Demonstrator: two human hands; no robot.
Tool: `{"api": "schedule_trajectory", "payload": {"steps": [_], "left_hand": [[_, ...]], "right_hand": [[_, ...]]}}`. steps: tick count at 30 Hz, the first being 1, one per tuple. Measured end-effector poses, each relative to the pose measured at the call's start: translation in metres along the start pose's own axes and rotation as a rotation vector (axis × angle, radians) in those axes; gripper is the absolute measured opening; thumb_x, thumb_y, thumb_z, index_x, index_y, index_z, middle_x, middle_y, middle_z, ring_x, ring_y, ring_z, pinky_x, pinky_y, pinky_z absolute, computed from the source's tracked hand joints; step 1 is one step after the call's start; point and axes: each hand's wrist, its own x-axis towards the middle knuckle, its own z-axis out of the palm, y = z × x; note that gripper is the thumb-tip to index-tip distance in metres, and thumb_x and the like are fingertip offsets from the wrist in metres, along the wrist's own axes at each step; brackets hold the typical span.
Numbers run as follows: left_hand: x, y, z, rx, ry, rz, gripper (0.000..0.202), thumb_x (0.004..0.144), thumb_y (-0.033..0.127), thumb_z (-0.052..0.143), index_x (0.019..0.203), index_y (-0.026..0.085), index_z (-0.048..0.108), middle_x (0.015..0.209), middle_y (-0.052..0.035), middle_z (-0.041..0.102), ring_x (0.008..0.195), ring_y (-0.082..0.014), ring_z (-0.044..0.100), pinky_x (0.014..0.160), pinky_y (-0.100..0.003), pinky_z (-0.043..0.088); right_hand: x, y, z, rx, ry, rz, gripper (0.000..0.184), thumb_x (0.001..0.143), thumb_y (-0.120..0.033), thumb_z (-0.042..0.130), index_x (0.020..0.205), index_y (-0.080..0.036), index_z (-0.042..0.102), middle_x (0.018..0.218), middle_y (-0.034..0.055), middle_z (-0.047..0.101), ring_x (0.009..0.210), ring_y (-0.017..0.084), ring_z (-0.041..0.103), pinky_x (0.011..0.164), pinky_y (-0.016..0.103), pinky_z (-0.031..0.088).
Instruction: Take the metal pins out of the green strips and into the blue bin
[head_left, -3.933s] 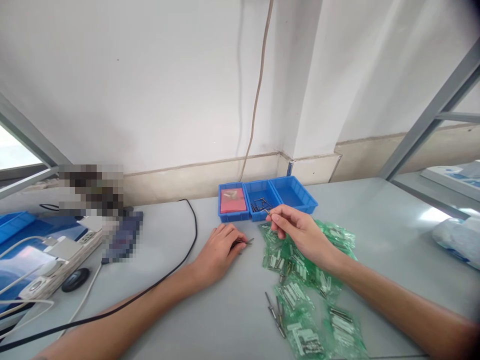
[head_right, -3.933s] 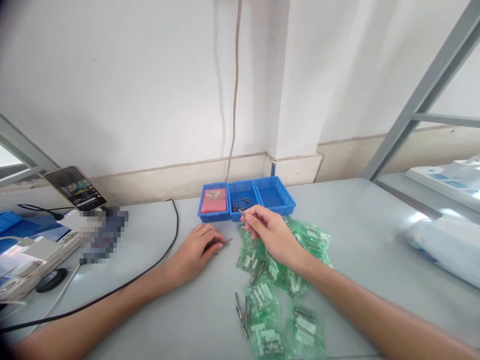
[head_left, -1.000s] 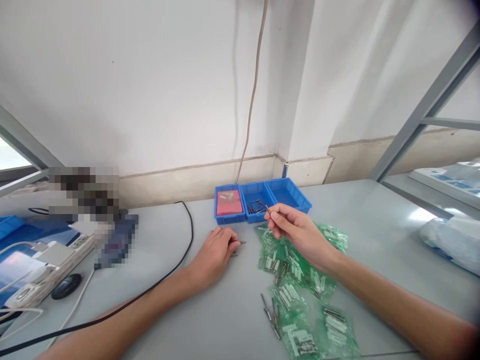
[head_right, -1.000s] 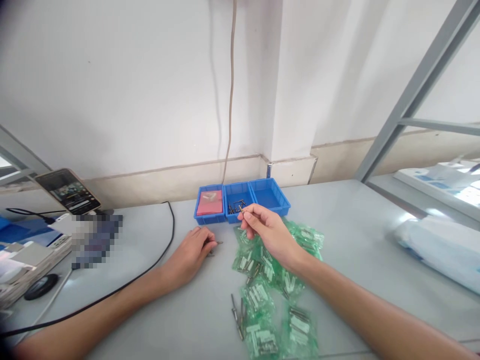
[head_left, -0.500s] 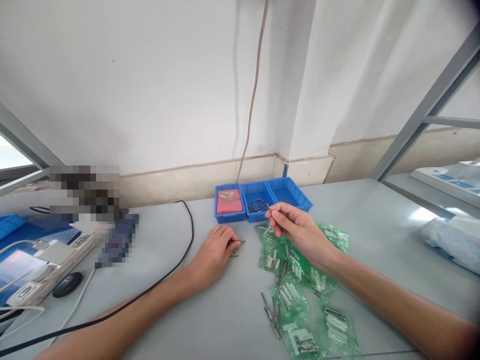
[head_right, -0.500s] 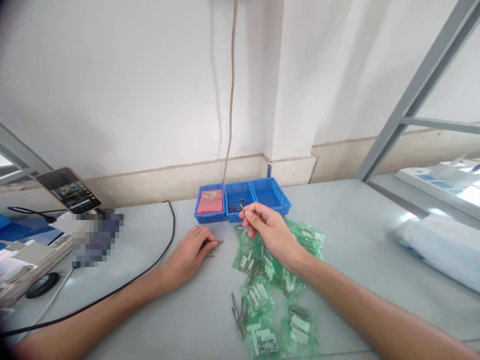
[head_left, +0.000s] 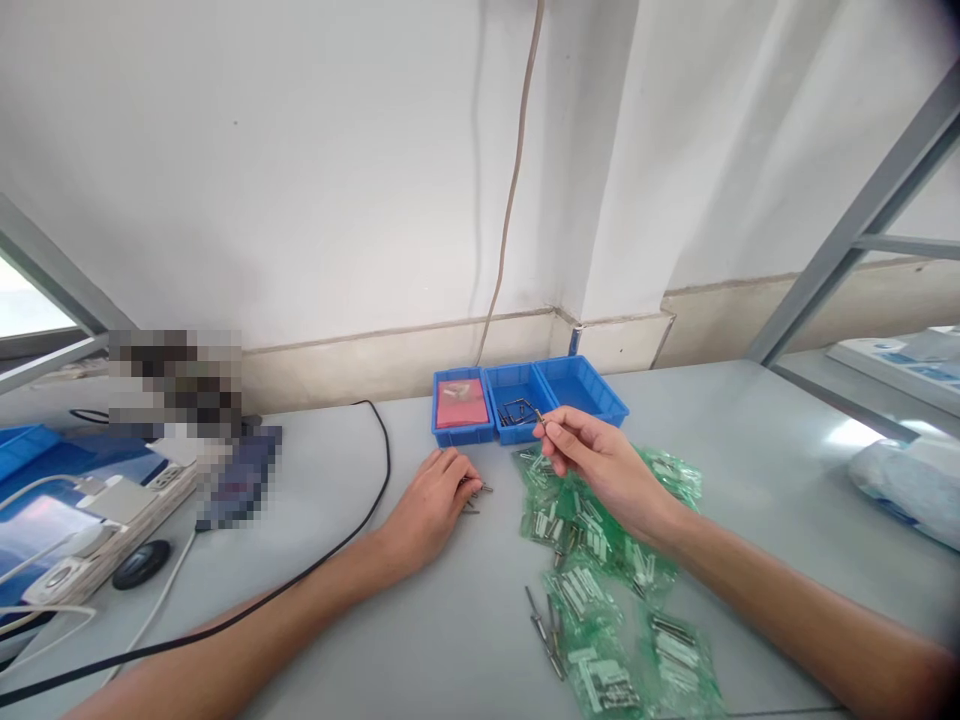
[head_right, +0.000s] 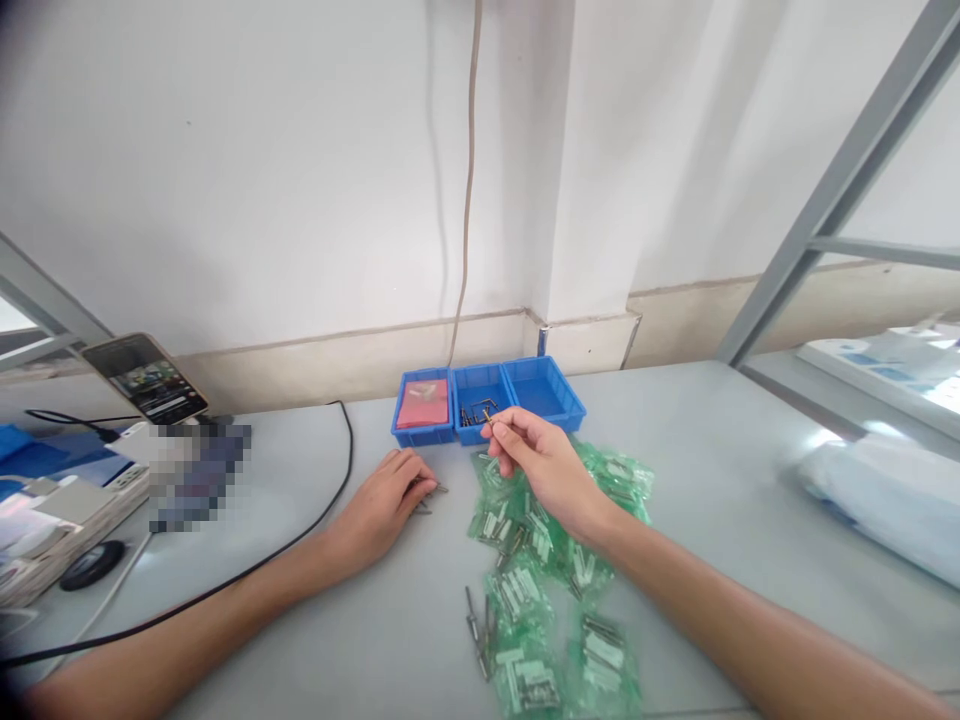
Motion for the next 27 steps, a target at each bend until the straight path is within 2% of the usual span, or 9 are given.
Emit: {"api": "schedule_trajectory", "payload": {"steps": [20, 27], "left_hand": [[-0.0004, -0.0029, 0.0018, 0.026, 0.012, 0.034, 0.020, 0.114, 0.024, 0.046, 0.098, 0.020, 0.057, 0.100, -0.0029, 0.062, 0.095, -0.0208, 0.054, 0.089, -0.036, 0.046], [0.0007, 0.0026, -0.0013, 0.045, 0.001, 0.045, 0.021, 0.114, 0.024, 0.044, 0.099, 0.021, 0.058, 0.101, -0.0040, 0.063, 0.095, -0.0220, 0.055, 0.089, -0.038, 0.047]], "right_hand": [[0.0000, 0.0040, -0.0015, 0.068, -0.006, -0.011, 0.030, 0.101, -0.051, 0.068, 0.100, -0.021, 0.068, 0.084, -0.0006, 0.062, 0.067, 0.012, 0.050, 0.067, 0.029, 0.040], [-0.0005, 0.0047, -0.0002, 0.043, 0.004, -0.054, 0.026, 0.099, -0.049, 0.071, 0.104, -0.025, 0.062, 0.087, -0.0005, 0.065, 0.071, 0.016, 0.058, 0.067, 0.031, 0.046]]}}
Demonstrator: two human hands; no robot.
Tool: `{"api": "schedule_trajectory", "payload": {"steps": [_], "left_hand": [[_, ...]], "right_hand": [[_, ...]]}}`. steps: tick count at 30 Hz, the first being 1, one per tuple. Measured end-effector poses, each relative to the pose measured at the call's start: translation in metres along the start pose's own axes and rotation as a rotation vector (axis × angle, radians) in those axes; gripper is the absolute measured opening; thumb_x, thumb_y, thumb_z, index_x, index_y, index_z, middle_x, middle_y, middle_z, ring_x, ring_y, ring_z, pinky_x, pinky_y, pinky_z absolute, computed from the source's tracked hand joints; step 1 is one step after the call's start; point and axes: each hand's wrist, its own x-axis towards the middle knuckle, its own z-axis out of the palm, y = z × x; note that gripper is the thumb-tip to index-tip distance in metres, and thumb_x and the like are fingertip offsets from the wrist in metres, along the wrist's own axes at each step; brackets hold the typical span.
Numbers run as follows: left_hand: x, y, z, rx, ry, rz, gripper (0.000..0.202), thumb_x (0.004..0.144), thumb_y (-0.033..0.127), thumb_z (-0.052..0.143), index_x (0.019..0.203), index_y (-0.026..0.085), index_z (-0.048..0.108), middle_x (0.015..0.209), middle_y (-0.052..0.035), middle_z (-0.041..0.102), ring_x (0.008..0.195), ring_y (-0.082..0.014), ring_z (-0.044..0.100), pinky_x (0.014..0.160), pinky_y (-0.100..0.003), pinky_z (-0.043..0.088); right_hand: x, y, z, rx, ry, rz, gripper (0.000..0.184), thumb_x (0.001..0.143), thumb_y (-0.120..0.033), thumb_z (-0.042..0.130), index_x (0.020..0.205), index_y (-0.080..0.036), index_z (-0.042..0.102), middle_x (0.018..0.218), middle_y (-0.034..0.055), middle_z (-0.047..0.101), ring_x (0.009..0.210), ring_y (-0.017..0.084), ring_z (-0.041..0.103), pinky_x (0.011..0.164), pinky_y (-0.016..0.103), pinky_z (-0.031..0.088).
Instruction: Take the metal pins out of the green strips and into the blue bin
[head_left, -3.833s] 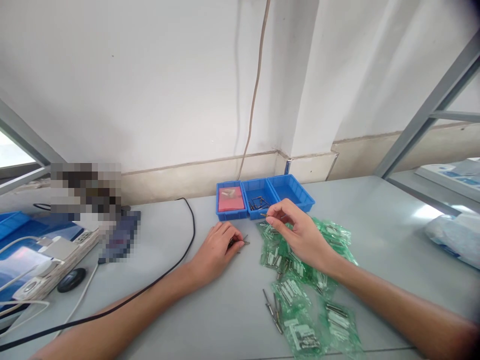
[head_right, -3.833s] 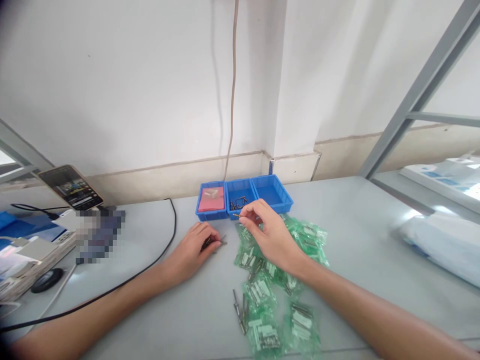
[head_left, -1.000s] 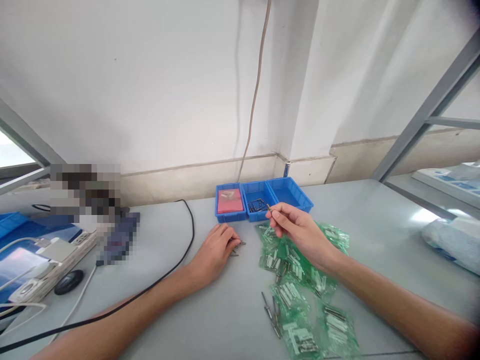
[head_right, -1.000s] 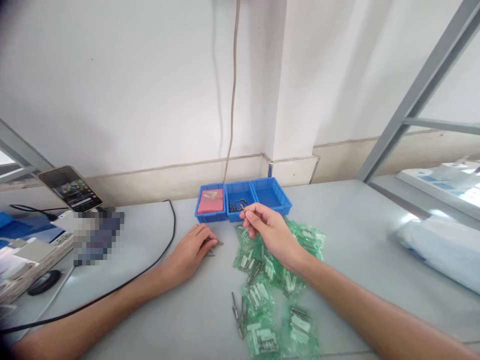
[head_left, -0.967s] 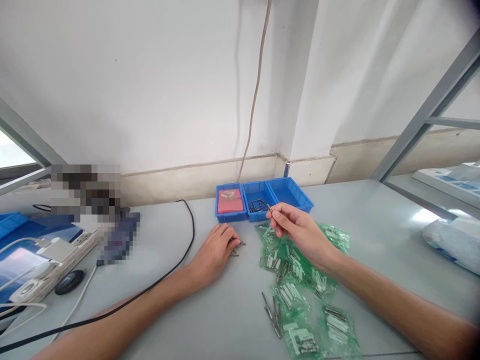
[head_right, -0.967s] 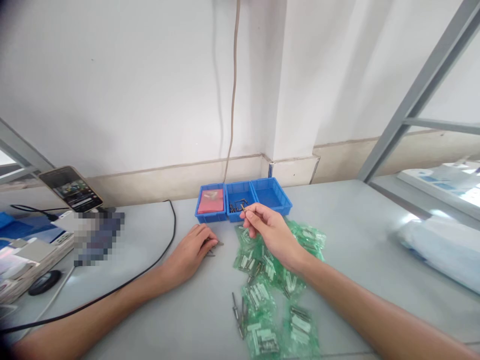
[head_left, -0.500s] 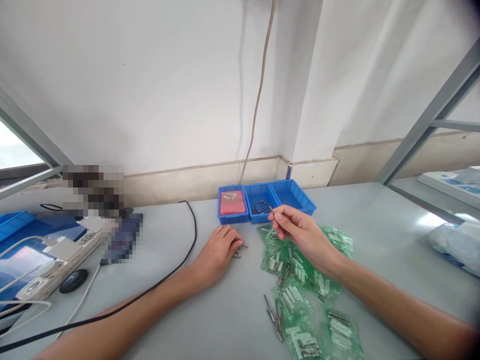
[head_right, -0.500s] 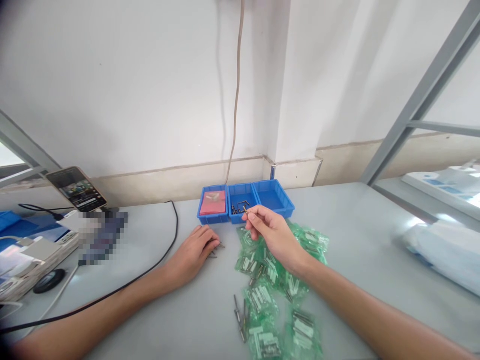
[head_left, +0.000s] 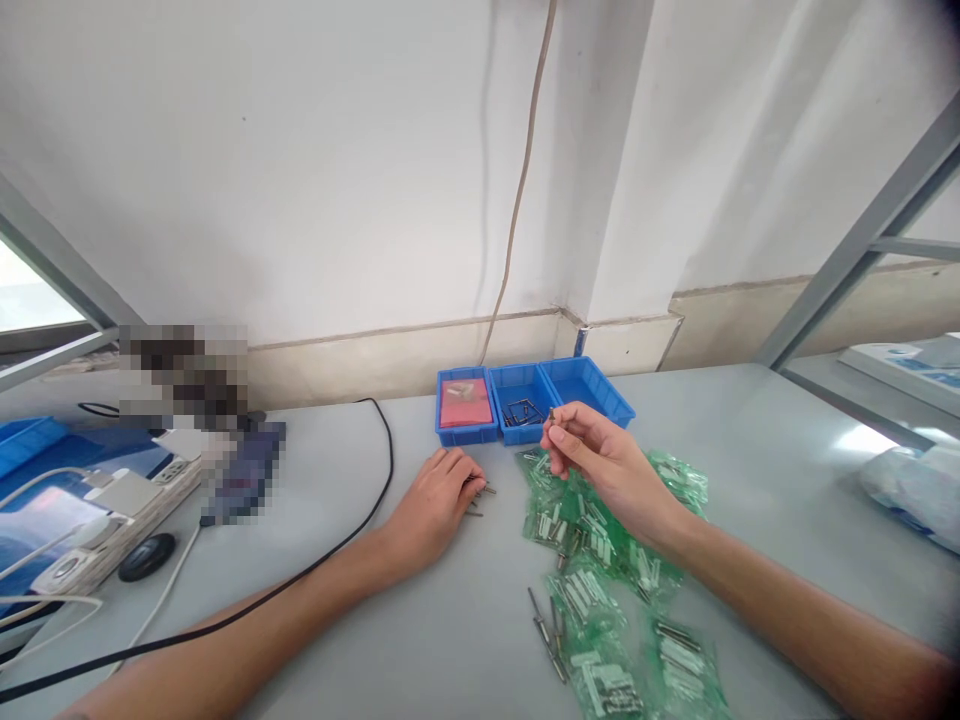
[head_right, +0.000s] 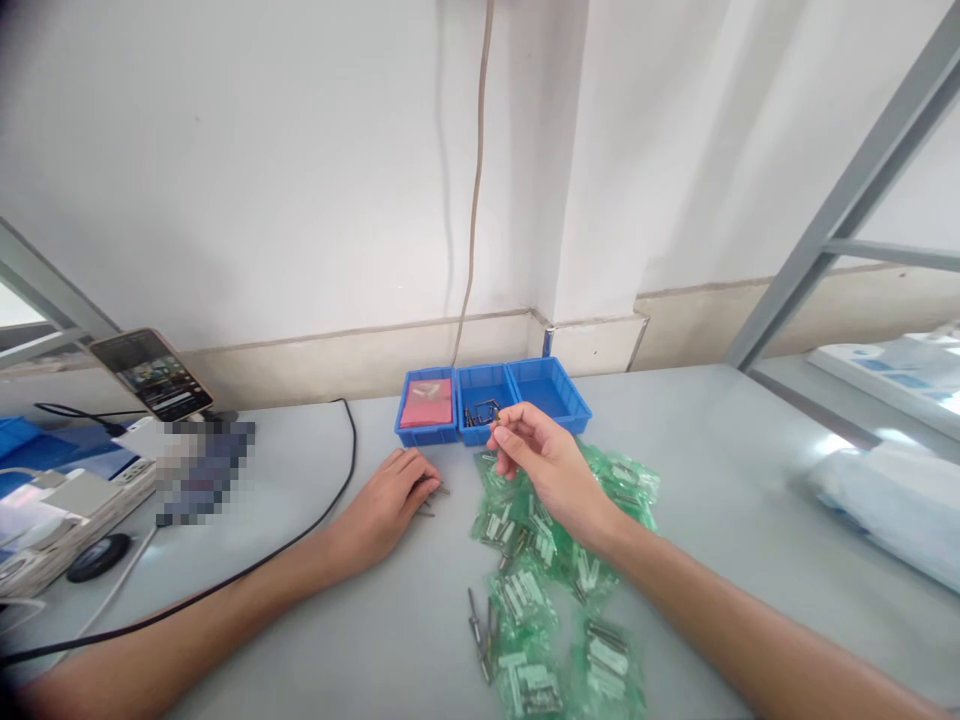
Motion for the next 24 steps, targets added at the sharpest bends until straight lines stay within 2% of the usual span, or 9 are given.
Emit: {"api": "schedule_trajectory", "payload": {"steps": [5, 9, 15, 20, 24], "left_hand": [[0.000, 0.000, -0.001, 0.008, 0.002, 0.001, 0.020, 0.114, 0.023, 0.045, 0.100, 0.021, 0.059, 0.102, -0.0039, 0.064, 0.096, -0.0220, 0.055, 0.090, -0.038, 0.048], [0.000, 0.002, -0.002, -0.011, 0.002, -0.020, 0.020, 0.114, 0.024, 0.045, 0.100, 0.021, 0.059, 0.103, -0.0044, 0.063, 0.097, -0.0218, 0.057, 0.091, -0.038, 0.049], [-0.001, 0.001, 0.000, 0.018, -0.002, -0.010, 0.021, 0.114, 0.026, 0.045, 0.100, 0.021, 0.059, 0.104, -0.0041, 0.063, 0.098, -0.0221, 0.056, 0.091, -0.038, 0.047], [-0.002, -0.004, 0.004, 0.057, -0.002, -0.004, 0.026, 0.116, 0.028, 0.041, 0.097, 0.020, 0.058, 0.101, -0.0040, 0.061, 0.094, -0.0223, 0.053, 0.088, -0.038, 0.046], [-0.002, -0.006, 0.005, 0.079, -0.001, 0.018, 0.030, 0.117, 0.030, 0.038, 0.097, 0.020, 0.058, 0.099, -0.0042, 0.060, 0.093, -0.0227, 0.051, 0.088, -0.039, 0.046]], "right_hand": [[0.000, 0.000, 0.000, -0.240, 0.062, -0.091, 0.020, 0.098, -0.045, 0.073, 0.096, -0.026, 0.065, 0.083, -0.0003, 0.062, 0.076, 0.019, 0.058, 0.070, 0.034, 0.048], [-0.001, -0.002, 0.000, -0.277, 0.067, -0.135, 0.019, 0.098, -0.044, 0.072, 0.095, -0.026, 0.067, 0.084, -0.0001, 0.061, 0.076, 0.019, 0.053, 0.069, 0.033, 0.045], [-0.001, -0.004, 0.001, -0.022, -0.013, 0.009, 0.027, 0.097, -0.051, 0.073, 0.102, -0.024, 0.071, 0.093, 0.0011, 0.063, 0.071, 0.015, 0.051, 0.068, 0.032, 0.042], [0.000, -0.008, 0.000, 0.243, -0.077, 0.114, 0.025, 0.095, -0.047, 0.077, 0.095, -0.023, 0.070, 0.087, -0.0007, 0.053, 0.066, 0.013, 0.042, 0.064, 0.029, 0.038], [0.001, -0.011, -0.001, 0.317, -0.080, 0.145, 0.024, 0.092, -0.045, 0.080, 0.092, -0.023, 0.070, 0.087, 0.0004, 0.050, 0.065, 0.013, 0.037, 0.062, 0.029, 0.040]]}}
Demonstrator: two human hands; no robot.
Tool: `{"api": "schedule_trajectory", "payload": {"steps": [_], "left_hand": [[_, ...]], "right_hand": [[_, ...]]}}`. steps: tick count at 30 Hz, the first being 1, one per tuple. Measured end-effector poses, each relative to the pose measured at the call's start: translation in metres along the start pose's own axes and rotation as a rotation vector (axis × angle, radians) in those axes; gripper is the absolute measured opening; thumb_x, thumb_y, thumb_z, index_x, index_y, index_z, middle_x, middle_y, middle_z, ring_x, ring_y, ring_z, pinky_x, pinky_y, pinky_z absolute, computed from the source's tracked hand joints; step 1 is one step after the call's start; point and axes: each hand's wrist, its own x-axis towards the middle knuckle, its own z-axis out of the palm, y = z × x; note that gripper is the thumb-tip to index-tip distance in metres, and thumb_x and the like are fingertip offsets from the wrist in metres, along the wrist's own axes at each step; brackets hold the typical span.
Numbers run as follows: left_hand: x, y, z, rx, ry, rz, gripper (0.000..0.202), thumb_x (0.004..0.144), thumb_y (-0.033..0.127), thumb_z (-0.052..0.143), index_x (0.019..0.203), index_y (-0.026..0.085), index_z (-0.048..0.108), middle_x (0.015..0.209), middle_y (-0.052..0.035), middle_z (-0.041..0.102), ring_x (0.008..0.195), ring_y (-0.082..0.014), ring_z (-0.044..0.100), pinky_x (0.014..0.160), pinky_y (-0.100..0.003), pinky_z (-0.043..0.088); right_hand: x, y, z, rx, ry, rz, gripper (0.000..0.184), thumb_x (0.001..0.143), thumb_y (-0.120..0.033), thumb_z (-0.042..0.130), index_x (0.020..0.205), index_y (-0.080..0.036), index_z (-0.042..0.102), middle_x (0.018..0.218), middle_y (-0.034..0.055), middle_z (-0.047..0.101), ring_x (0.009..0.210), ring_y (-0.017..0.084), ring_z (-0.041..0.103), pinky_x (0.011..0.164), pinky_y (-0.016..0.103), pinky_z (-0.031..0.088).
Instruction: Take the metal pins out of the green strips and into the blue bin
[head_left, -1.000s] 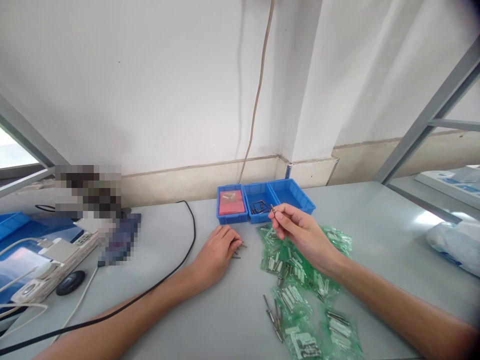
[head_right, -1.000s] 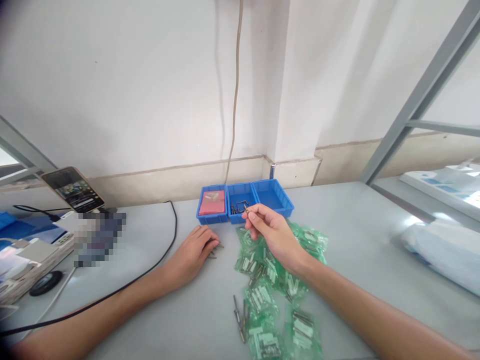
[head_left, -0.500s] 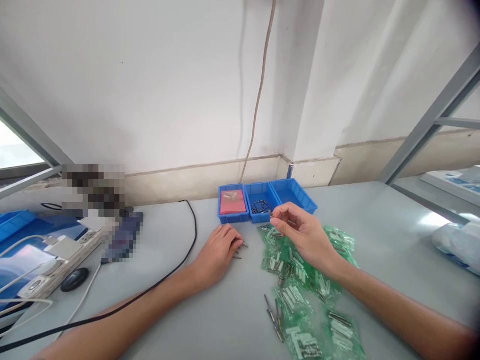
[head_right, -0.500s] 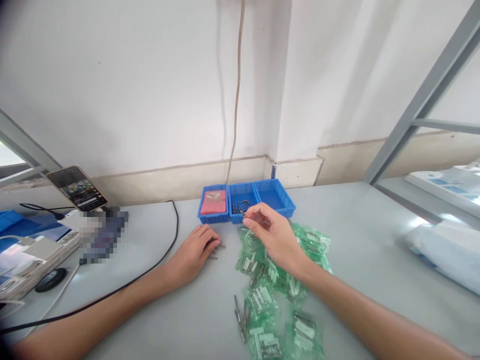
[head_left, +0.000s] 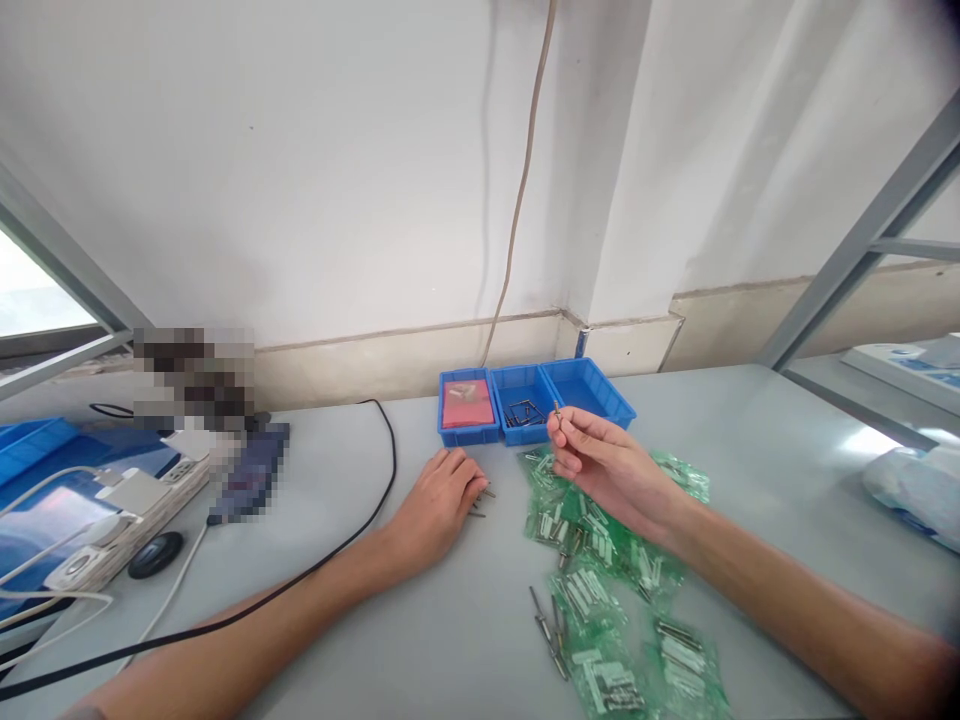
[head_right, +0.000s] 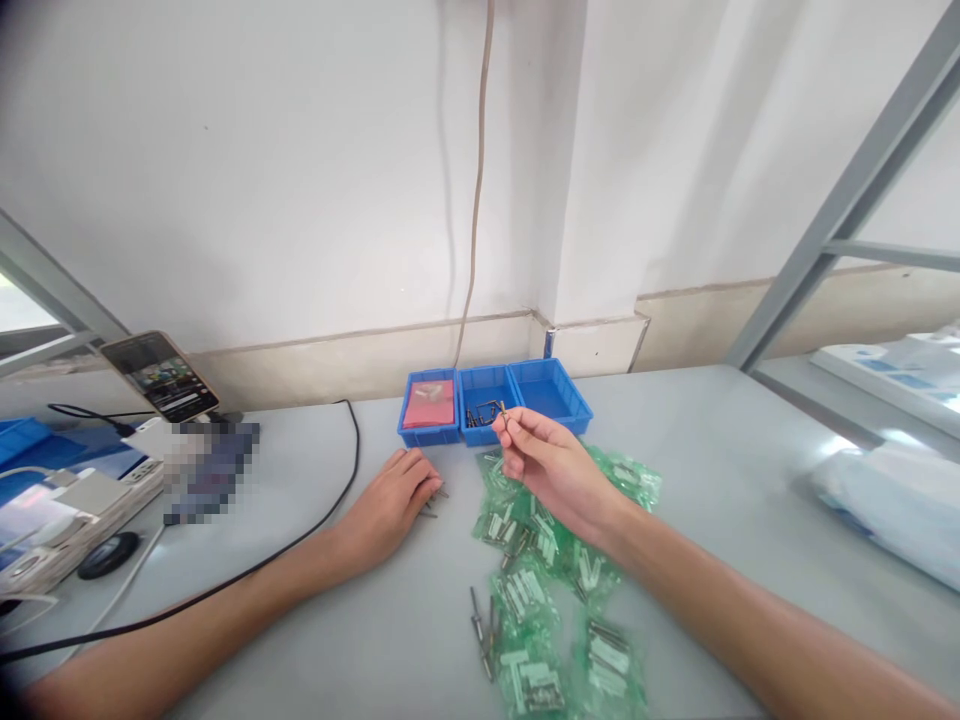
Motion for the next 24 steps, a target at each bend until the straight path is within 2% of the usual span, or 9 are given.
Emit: {"api": "schedule_trajectory", "payload": {"steps": [6, 14, 20, 24], "left_hand": [[0.001, 0.002, 0.000, 0.037, 0.000, 0.008, 0.032, 0.117, 0.029, 0.037, 0.094, 0.019, 0.058, 0.097, -0.0049, 0.059, 0.092, -0.0231, 0.050, 0.087, -0.039, 0.046], [0.002, 0.004, -0.003, 0.076, -0.013, 0.022, 0.032, 0.117, 0.028, 0.036, 0.095, 0.020, 0.059, 0.097, -0.0055, 0.059, 0.091, -0.0235, 0.050, 0.087, -0.040, 0.046], [0.001, 0.002, -0.001, 0.081, -0.005, 0.030, 0.033, 0.116, 0.027, 0.036, 0.093, 0.020, 0.058, 0.096, -0.0053, 0.059, 0.091, -0.0240, 0.049, 0.087, -0.041, 0.046], [0.001, 0.003, -0.003, 0.062, -0.006, 0.026, 0.033, 0.116, 0.027, 0.035, 0.093, 0.021, 0.058, 0.095, -0.0054, 0.059, 0.090, -0.0238, 0.049, 0.086, -0.041, 0.046]], "right_hand": [[0.000, 0.004, -0.001, -0.050, 0.015, -0.021, 0.025, 0.094, -0.047, 0.078, 0.095, -0.022, 0.073, 0.090, 0.0010, 0.054, 0.065, 0.012, 0.040, 0.062, 0.029, 0.038], [0.002, 0.010, -0.003, -0.491, 0.142, -0.189, 0.034, 0.099, -0.058, 0.067, 0.101, -0.024, 0.072, 0.095, 0.0034, 0.068, 0.066, 0.016, 0.051, 0.065, 0.033, 0.045], [-0.004, 0.012, -0.002, -0.819, 0.201, -0.439, 0.017, 0.104, -0.044, 0.063, 0.104, -0.030, 0.072, 0.097, 0.0051, 0.068, 0.086, 0.026, 0.062, 0.080, 0.041, 0.049], [-0.007, 0.009, 0.001, -0.866, 0.194, -0.506, 0.014, 0.103, -0.040, 0.066, 0.098, -0.030, 0.074, 0.095, 0.0064, 0.064, 0.082, 0.026, 0.060, 0.077, 0.042, 0.049]]}}
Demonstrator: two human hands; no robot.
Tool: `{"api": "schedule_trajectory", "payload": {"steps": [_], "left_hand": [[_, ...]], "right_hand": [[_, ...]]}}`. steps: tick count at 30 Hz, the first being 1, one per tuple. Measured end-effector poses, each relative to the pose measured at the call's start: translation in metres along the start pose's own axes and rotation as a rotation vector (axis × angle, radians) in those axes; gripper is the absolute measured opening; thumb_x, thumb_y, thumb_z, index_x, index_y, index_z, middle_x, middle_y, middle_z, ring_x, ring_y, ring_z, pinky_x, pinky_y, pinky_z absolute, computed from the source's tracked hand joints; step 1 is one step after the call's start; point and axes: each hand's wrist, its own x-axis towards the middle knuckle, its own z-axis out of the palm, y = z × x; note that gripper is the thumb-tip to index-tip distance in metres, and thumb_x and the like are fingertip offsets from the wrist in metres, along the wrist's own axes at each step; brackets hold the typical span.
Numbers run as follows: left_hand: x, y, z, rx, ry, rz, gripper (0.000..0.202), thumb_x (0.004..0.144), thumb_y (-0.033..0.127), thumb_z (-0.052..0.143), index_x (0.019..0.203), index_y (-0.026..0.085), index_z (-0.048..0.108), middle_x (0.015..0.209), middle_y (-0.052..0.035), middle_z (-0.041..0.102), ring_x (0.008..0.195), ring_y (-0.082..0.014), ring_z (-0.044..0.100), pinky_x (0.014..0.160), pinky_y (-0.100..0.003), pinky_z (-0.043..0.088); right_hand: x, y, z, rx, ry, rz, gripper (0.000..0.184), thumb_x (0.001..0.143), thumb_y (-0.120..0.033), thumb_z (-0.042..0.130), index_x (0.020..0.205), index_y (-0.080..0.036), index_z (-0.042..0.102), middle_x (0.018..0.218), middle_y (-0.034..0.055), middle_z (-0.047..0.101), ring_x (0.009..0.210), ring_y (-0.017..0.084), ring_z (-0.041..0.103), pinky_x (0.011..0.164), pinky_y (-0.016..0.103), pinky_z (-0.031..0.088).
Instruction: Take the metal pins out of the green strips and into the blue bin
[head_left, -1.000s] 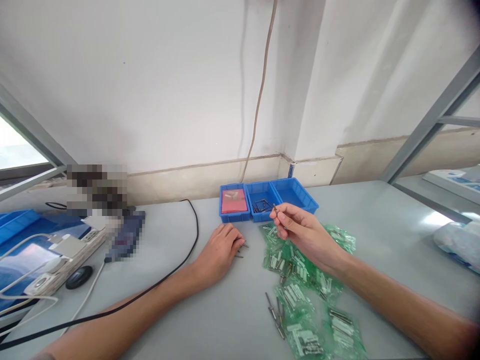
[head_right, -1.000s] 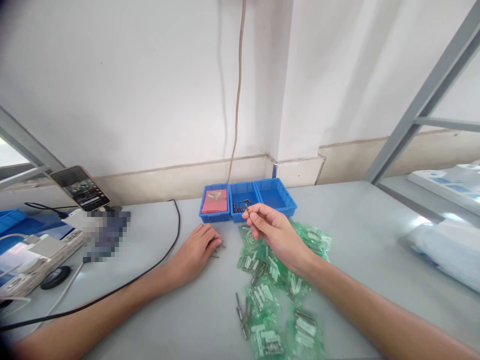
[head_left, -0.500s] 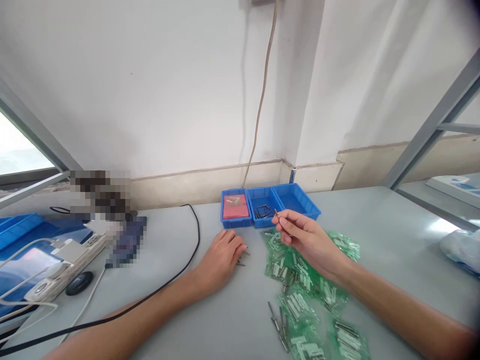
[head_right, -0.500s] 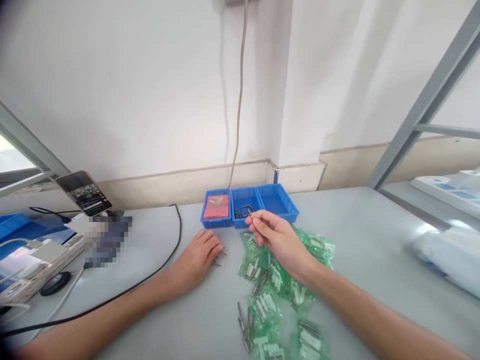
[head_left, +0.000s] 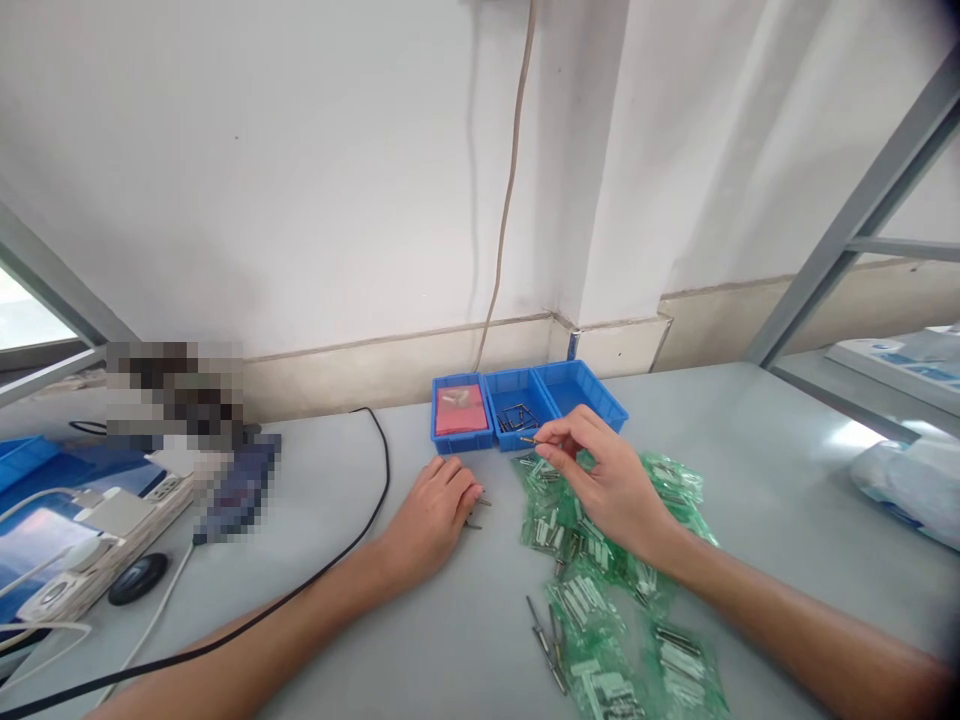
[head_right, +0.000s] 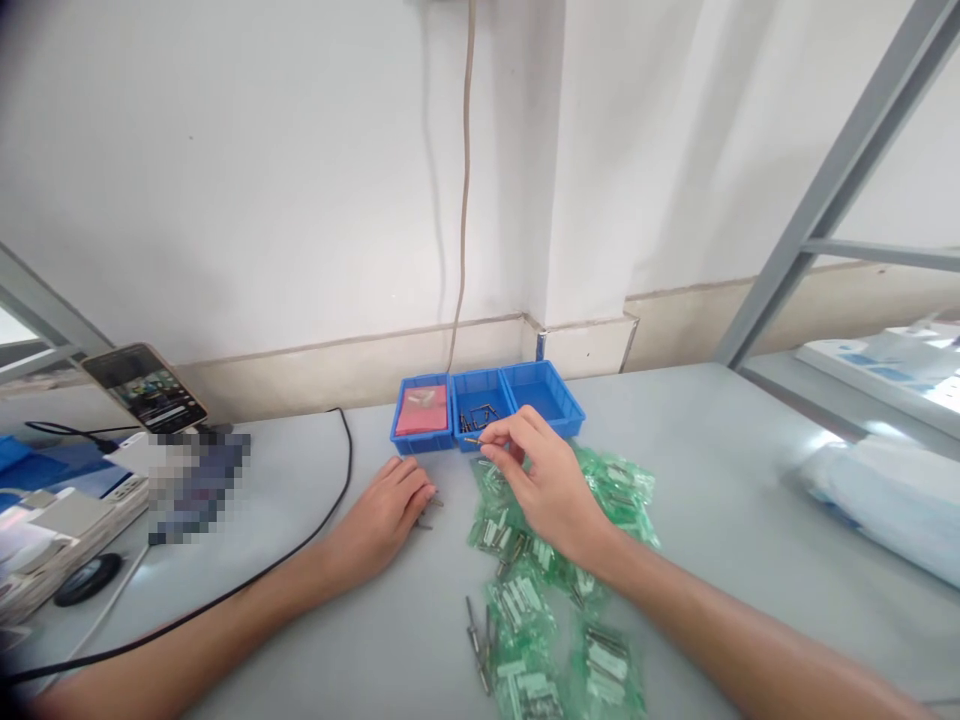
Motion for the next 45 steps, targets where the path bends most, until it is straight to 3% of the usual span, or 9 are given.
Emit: {"api": "schedule_trajectory", "payload": {"steps": [3, 10, 18, 22, 25, 29, 35, 45], "left_hand": [[0.0010, 0.0017, -0.0021, -0.006, -0.009, -0.002, 0.035, 0.116, 0.027, 0.034, 0.091, 0.021, 0.057, 0.094, -0.0057, 0.059, 0.090, -0.0239, 0.050, 0.085, -0.041, 0.047], [0.0015, 0.0019, -0.0021, -0.008, -0.032, -0.015, 0.034, 0.116, 0.027, 0.035, 0.091, 0.020, 0.057, 0.094, -0.0057, 0.058, 0.090, -0.0237, 0.050, 0.086, -0.041, 0.047], [0.0010, 0.0011, -0.0007, -0.018, -0.022, -0.014, 0.033, 0.116, 0.027, 0.037, 0.091, 0.020, 0.058, 0.094, -0.0047, 0.059, 0.089, -0.0229, 0.050, 0.085, -0.040, 0.046], [0.0010, 0.0015, -0.0016, -0.017, -0.024, -0.018, 0.032, 0.116, 0.027, 0.038, 0.091, 0.020, 0.058, 0.095, -0.0049, 0.060, 0.091, -0.0233, 0.051, 0.084, -0.039, 0.045], [0.0012, 0.0012, -0.0018, -0.014, -0.036, -0.021, 0.032, 0.116, 0.027, 0.038, 0.092, 0.020, 0.058, 0.096, -0.0050, 0.060, 0.091, -0.0236, 0.051, 0.084, -0.039, 0.045], [0.0010, 0.0003, -0.0011, -0.007, -0.036, -0.018, 0.031, 0.116, 0.027, 0.039, 0.092, 0.020, 0.058, 0.096, -0.0049, 0.060, 0.091, -0.0237, 0.050, 0.084, -0.040, 0.045], [0.0006, 0.0005, -0.0006, -0.014, -0.036, -0.014, 0.032, 0.116, 0.026, 0.038, 0.092, 0.020, 0.057, 0.096, -0.0047, 0.060, 0.091, -0.0233, 0.050, 0.085, -0.039, 0.044], [0.0020, 0.0032, -0.0028, -0.003, -0.037, -0.049, 0.030, 0.116, 0.026, 0.039, 0.091, 0.020, 0.055, 0.094, -0.0047, 0.060, 0.090, -0.0233, 0.051, 0.083, -0.038, 0.044]], "right_hand": [[0.0015, -0.0017, -0.0003, 0.086, -0.008, 0.053, 0.013, 0.099, -0.042, 0.071, 0.096, -0.029, 0.073, 0.094, 0.0052, 0.064, 0.082, 0.025, 0.060, 0.078, 0.040, 0.049], [0.0057, -0.0057, -0.0021, 0.555, -0.133, 0.374, 0.029, 0.094, -0.053, 0.076, 0.098, -0.024, 0.071, 0.089, 0.0012, 0.064, 0.068, 0.015, 0.048, 0.067, 0.032, 0.042], [0.0063, -0.0052, -0.0031, 0.923, -0.209, 0.510, 0.026, 0.092, -0.045, 0.081, 0.089, -0.022, 0.069, 0.083, -0.0007, 0.052, 0.062, 0.012, 0.038, 0.062, 0.029, 0.038], [0.0071, -0.0037, -0.0024, 0.883, -0.186, 0.504, 0.026, 0.093, -0.046, 0.080, 0.091, -0.022, 0.070, 0.085, -0.0003, 0.054, 0.063, 0.012, 0.039, 0.062, 0.030, 0.037], [0.0068, -0.0018, -0.0012, 0.701, -0.147, 0.456, 0.027, 0.094, -0.049, 0.077, 0.097, -0.023, 0.071, 0.088, 0.0006, 0.060, 0.066, 0.014, 0.045, 0.065, 0.031, 0.040], [0.0046, 0.0003, -0.0007, 0.398, -0.087, 0.320, 0.027, 0.096, -0.052, 0.073, 0.098, -0.025, 0.071, 0.087, 0.0018, 0.065, 0.071, 0.018, 0.053, 0.068, 0.034, 0.045], [0.0003, -0.0035, -0.0020, 0.108, 0.016, 0.096, 0.012, 0.101, -0.039, 0.069, 0.097, -0.028, 0.071, 0.094, 0.0037, 0.068, 0.085, 0.023, 0.063, 0.081, 0.039, 0.050], [0.0025, -0.0034, -0.0028, 0.399, -0.082, 0.330, 0.027, 0.096, -0.051, 0.075, 0.099, -0.024, 0.073, 0.087, 0.0009, 0.064, 0.075, 0.017, 0.054, 0.069, 0.032, 0.044]]}}
